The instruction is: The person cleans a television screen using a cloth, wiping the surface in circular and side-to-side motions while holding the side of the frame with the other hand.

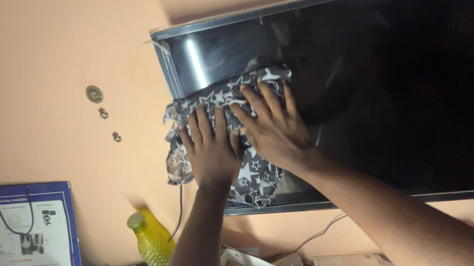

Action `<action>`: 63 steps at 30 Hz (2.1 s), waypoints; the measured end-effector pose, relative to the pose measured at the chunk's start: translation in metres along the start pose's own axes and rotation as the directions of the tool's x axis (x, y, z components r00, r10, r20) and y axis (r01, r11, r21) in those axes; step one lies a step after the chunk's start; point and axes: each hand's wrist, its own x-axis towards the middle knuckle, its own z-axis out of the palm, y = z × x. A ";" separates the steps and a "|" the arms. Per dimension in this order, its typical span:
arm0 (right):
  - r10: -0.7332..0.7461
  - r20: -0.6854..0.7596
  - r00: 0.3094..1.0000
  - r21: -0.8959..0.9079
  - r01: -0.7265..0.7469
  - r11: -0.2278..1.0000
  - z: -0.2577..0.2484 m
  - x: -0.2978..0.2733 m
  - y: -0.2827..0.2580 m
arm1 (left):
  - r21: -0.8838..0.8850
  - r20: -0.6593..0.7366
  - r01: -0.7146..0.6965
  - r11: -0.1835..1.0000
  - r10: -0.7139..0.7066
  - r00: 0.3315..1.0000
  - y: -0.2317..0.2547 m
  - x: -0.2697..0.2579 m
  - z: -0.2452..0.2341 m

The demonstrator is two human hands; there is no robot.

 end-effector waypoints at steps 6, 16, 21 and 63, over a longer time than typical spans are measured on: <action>-0.023 0.044 0.999 0.025 0.022 0.999 0.009 -0.036 -0.020 | -0.017 0.060 0.025 1.000 -0.024 0.998 -0.003 -0.051 0.020; 0.011 0.047 0.999 -0.103 -0.006 0.995 0.040 -0.114 -0.055 | -0.009 0.245 0.015 1.000 -0.012 0.969 0.002 -0.120 0.036; 0.045 0.068 0.997 -0.084 -0.039 0.996 0.049 -0.149 -0.070 | -0.021 0.304 -0.008 1.000 0.014 0.953 0.008 -0.149 0.036; 0.055 -0.097 0.994 -0.084 -0.063 0.994 -0.031 -0.083 0.080 | -0.170 -0.043 -0.168 0.971 0.163 0.986 0.100 -0.014 0.027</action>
